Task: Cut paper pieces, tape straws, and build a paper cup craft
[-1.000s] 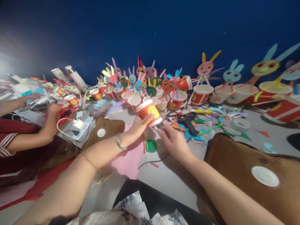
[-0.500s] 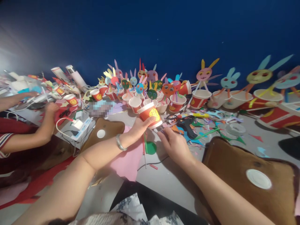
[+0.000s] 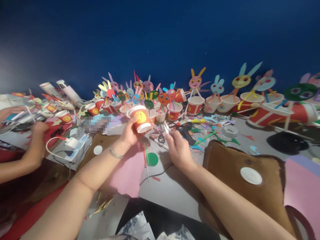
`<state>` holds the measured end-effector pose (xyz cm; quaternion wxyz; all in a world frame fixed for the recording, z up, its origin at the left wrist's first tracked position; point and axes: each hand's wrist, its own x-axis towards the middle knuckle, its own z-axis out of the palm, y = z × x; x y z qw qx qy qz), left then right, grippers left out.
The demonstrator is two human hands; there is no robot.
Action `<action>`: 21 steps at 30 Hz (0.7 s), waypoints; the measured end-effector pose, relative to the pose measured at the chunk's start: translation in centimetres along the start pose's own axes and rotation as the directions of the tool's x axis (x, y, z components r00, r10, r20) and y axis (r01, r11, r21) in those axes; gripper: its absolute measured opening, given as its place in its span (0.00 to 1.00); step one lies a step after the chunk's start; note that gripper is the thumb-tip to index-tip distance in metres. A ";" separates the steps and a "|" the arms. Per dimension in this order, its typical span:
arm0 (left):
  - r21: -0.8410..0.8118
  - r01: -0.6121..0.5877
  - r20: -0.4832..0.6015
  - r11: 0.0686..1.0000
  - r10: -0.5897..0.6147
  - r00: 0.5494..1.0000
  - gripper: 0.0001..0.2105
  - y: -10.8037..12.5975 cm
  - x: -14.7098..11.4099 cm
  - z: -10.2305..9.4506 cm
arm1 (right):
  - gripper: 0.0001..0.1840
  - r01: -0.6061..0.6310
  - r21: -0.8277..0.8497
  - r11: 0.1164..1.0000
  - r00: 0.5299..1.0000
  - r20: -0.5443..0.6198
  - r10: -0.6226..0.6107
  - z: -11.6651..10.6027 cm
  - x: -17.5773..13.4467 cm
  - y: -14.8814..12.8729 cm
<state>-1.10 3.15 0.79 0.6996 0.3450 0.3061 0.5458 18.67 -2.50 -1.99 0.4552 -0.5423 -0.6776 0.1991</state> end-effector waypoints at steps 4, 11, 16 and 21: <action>0.417 -0.276 0.024 0.866 0.294 0.956 0.32 -0.5 -0.8 0.2 | 0.19 0.013 -0.003 1.000 0.990 -0.140 -0.013 0.0 -0.2 0.1; 0.642 -0.523 0.243 0.560 0.498 0.832 0.33 -0.6 -1.4 0.2 | 0.20 0.060 -0.003 0.998 0.988 -0.145 -0.060 -0.3 -0.4 -0.7; 0.614 -0.480 0.166 0.627 0.492 0.855 0.36 -0.6 -1.4 0.1 | 0.22 0.053 0.001 0.999 0.991 -0.121 -0.052 -0.5 -0.6 -0.9; 0.533 -0.421 0.113 0.734 0.431 0.895 0.33 -0.9 -1.4 0.2 | 0.23 0.040 0.024 0.999 0.995 -0.093 -0.038 -0.4 -0.8 -0.7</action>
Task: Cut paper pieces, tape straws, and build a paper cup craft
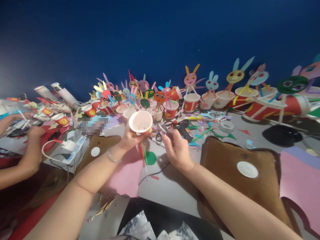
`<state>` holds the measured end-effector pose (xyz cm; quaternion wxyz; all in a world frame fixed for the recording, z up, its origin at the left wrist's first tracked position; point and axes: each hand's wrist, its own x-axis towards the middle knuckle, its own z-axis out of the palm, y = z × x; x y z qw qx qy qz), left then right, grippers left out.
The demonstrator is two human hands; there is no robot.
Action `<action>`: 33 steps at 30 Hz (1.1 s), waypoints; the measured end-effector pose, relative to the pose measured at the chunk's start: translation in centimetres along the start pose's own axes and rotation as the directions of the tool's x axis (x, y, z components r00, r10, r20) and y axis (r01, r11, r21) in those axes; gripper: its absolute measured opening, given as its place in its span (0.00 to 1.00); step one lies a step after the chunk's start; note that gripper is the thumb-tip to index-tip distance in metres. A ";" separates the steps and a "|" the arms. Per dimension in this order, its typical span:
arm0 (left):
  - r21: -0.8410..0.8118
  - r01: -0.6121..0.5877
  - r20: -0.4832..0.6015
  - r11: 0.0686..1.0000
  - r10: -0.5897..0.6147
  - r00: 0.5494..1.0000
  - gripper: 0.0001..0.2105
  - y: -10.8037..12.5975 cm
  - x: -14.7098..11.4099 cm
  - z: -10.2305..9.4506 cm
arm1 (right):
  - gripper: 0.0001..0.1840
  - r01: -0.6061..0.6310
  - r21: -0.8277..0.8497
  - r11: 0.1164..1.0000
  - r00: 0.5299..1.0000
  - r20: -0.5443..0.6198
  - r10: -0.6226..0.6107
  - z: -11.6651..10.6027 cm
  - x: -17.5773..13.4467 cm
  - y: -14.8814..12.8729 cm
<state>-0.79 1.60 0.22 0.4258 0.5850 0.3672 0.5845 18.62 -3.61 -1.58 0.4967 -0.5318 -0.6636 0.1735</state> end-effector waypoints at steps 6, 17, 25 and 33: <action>-0.239 0.366 0.254 0.900 -0.306 0.918 0.29 0.5 0.3 0.0 | 0.22 0.007 0.031 1.000 1.000 0.028 -0.008 0.0 -0.1 -0.1; -0.292 0.452 0.379 0.843 -0.332 0.864 0.27 0.1 0.3 -0.1 | 0.21 0.012 0.040 0.999 0.995 0.096 -0.016 0.1 -0.2 -0.4; -0.261 0.438 0.406 0.861 -0.314 0.859 0.26 -0.1 0.4 0.3 | 0.21 0.080 -0.008 0.997 0.987 0.140 -0.078 0.5 0.1 0.2; -0.182 0.418 0.365 0.890 -0.333 0.869 0.31 0.0 0.2 0.3 | 0.18 0.046 -0.031 0.998 0.985 0.166 -0.040 0.5 0.1 0.3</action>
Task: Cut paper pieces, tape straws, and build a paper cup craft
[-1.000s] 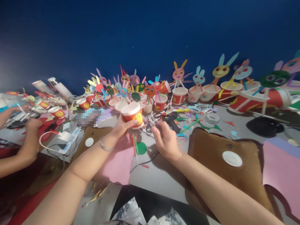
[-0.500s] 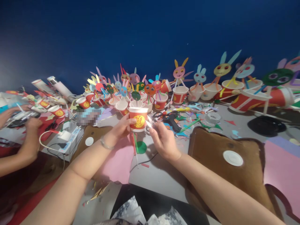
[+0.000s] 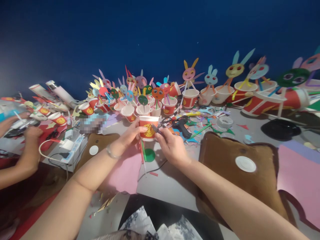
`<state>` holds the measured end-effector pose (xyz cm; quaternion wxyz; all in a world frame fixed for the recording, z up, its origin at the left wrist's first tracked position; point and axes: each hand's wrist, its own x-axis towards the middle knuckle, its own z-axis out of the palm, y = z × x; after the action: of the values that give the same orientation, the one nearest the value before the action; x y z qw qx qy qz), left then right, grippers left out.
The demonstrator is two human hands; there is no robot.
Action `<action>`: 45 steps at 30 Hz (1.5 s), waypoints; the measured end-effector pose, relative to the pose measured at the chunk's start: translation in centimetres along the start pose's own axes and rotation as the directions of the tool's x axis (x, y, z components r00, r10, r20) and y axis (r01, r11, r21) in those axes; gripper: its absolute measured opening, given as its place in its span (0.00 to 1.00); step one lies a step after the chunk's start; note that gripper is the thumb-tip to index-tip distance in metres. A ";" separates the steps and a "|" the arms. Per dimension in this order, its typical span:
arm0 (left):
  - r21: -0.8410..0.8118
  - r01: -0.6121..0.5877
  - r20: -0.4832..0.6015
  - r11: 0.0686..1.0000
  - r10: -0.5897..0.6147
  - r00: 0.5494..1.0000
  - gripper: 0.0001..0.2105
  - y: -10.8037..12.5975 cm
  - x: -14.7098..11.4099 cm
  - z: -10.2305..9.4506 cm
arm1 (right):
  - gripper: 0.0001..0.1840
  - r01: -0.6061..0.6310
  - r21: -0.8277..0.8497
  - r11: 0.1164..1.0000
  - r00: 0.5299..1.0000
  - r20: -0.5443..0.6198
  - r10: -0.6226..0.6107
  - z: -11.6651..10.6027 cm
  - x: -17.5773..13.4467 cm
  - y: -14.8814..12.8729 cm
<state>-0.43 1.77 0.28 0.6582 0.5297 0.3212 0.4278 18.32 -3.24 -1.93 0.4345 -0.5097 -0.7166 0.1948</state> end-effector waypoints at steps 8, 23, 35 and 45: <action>0.089 -0.027 0.055 0.996 0.022 0.998 0.35 0.7 -0.5 0.0 | 0.16 -0.029 -0.021 0.999 1.000 -0.013 0.029 0.1 0.2 0.0; -0.066 -0.019 0.014 0.998 0.020 1.000 0.37 -0.5 0.1 -1.1 | 0.19 -0.015 -0.013 1.000 0.993 0.117 0.016 0.2 -0.1 -0.4; -0.045 -0.110 -0.042 0.993 0.108 0.993 0.37 -1.1 0.6 -1.2 | 0.22 -0.104 0.146 0.984 0.985 0.152 0.081 0.5 -0.2 -0.7; 0.026 -0.148 -0.051 0.989 0.149 0.987 0.34 -1.8 0.5 -1.1 | 0.28 -0.166 0.275 0.947 0.970 0.218 0.106 0.8 -0.3 -0.9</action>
<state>-0.83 2.55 -1.71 0.6098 0.5479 0.3030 0.4859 17.19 -3.70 -1.87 0.4157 -0.4664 -0.6832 0.3782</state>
